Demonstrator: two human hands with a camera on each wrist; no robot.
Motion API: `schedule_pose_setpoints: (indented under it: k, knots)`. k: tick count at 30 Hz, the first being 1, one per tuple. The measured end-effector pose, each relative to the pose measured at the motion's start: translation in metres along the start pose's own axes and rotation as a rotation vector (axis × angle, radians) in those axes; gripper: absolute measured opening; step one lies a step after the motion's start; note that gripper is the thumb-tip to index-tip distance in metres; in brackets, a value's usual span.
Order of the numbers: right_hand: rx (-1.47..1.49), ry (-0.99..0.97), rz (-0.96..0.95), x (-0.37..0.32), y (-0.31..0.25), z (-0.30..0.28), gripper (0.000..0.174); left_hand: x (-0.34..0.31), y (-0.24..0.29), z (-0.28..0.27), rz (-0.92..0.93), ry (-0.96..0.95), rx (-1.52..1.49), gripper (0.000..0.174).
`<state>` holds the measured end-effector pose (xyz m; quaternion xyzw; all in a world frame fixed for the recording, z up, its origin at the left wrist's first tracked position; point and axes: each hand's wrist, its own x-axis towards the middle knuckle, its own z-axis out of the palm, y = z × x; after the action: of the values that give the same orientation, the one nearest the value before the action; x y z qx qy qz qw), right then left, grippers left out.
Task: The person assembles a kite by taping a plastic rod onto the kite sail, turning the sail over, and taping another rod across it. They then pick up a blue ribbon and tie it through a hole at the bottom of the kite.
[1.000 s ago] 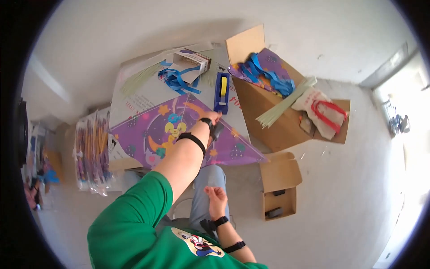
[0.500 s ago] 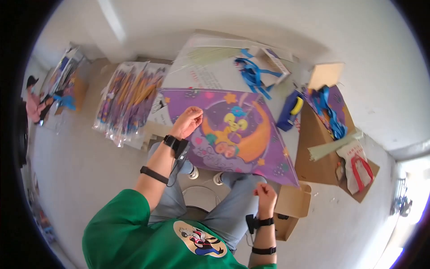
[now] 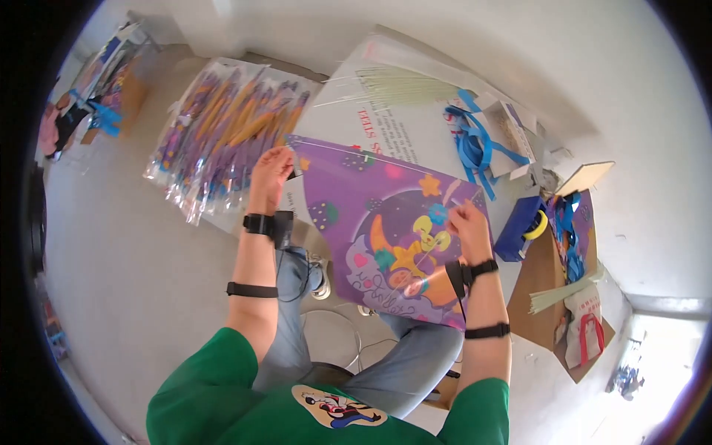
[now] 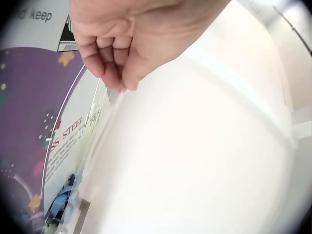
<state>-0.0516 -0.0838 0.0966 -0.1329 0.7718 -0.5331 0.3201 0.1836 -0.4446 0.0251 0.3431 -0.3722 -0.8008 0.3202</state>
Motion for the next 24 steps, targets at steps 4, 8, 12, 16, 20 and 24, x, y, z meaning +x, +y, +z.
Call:
schedule_pose_setpoints:
  k: [4, 8, 12, 16, 20, 24]
  knots:
    - [0.075, -0.014, 0.081, 0.063, 0.009, 0.006, 0.011, 0.025, -0.001, 0.007, 0.027, 0.119, 0.057, 0.013]
    - [0.020, -0.008, 0.044, 0.101, 0.010, 0.006, 0.011, 0.040, -0.006, 0.004, 0.036, 0.153, 0.139, 0.014]
    - [-0.035, 0.015, 0.042, 0.123, 0.021, 0.014, 0.007, 0.049, -0.012, 0.003, 0.090, 0.208, 0.306, 0.015]
    - [-0.030, 0.044, 0.006, 0.133, 0.034, 0.019, 0.006, 0.055, -0.022, 0.004, 0.235, 0.206, 0.412, 0.014]
    - [-0.029, 0.114, 0.009, 0.136, 0.036, 0.027, 0.011, 0.069, -0.034, -0.009, 0.265, 0.214, 0.481, 0.013]
    - [-0.011, 0.166, -0.024, 0.135, 0.036, 0.029, 0.020, 0.069, -0.034, -0.005, 0.324, 0.298, 0.734, 0.014]
